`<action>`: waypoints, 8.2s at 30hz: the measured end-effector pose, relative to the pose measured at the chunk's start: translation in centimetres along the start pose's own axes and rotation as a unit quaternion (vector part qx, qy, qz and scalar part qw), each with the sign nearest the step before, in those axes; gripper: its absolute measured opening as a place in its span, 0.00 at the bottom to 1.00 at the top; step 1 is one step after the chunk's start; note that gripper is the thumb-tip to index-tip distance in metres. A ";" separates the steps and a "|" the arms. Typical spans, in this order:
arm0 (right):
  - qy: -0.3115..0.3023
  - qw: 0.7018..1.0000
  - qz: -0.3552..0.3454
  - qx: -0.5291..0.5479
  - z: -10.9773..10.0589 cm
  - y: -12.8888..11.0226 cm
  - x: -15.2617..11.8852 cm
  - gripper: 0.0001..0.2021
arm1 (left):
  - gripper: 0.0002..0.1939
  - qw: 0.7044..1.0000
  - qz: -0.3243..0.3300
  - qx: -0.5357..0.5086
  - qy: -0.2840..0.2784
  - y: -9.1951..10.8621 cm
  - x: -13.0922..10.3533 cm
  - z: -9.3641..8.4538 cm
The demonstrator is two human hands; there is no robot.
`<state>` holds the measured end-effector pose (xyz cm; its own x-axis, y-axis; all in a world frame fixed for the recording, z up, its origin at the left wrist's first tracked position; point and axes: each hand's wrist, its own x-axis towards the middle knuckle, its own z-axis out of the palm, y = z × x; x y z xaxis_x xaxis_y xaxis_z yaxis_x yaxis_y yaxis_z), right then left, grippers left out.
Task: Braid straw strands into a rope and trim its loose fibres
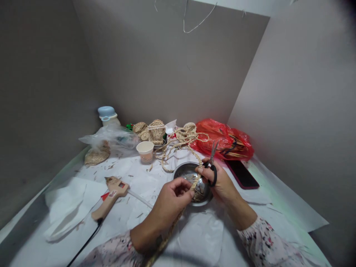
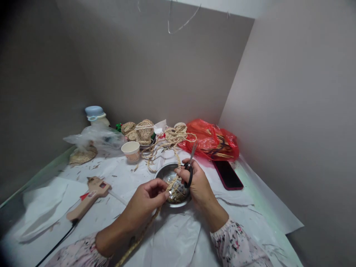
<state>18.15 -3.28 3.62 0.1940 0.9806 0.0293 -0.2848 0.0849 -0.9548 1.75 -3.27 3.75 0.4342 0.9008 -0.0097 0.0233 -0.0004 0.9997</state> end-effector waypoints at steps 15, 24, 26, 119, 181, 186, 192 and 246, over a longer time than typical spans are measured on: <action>0.030 0.999 -0.035 -0.016 0.0 0.7 0.3 0.21 | 0.16 0.991 -0.020 -0.094 -0.094 -0.3 0.0 -0.3; 0.027 0.973 -0.074 -0.218 -0.4 -1.6 -0.3 0.17 | 0.11 0.999 -0.010 -0.021 0.049 -0.3 0.4 -0.5; -0.005 0.936 -0.122 -0.330 -1.2 -3.1 -0.6 0.14 | 0.12 0.997 -0.007 0.010 0.081 -0.5 0.4 -0.6; -0.131 0.559 -0.131 -0.808 -1.0 -4.7 -2.9 0.12 | 0.16 0.989 -0.032 0.039 0.142 -1.6 0.9 -1.0; -0.123 0.528 -0.090 -0.836 -0.6 -6.0 -3.6 0.10 | 0.11 0.940 0.103 0.297 0.133 -1.8 0.0 -0.6; -0.123 0.541 -0.086 -0.828 -0.8 -6.2 -3.6 0.10 | 0.10 0.944 0.097 0.285 0.137 -1.9 0.2 -0.7; -0.120 0.555 -0.107 -0.816 -1.0 -6.1 -3.8 0.11 | 0.13 0.940 0.096 0.298 0.134 -1.6 0.1 -0.9; -0.116 0.535 -0.081 -0.833 -0.4 -6.3 -4.0 0.11 | 0.12 0.924 0.108 0.338 0.141 -1.8 0.1 -0.8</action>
<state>19.53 -7.76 9.38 -0.0871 0.9962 0.0017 0.9873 0.0861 0.1336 1.05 -2.78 1.98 0.2437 0.9254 0.2901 0.5616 -0.3786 0.7357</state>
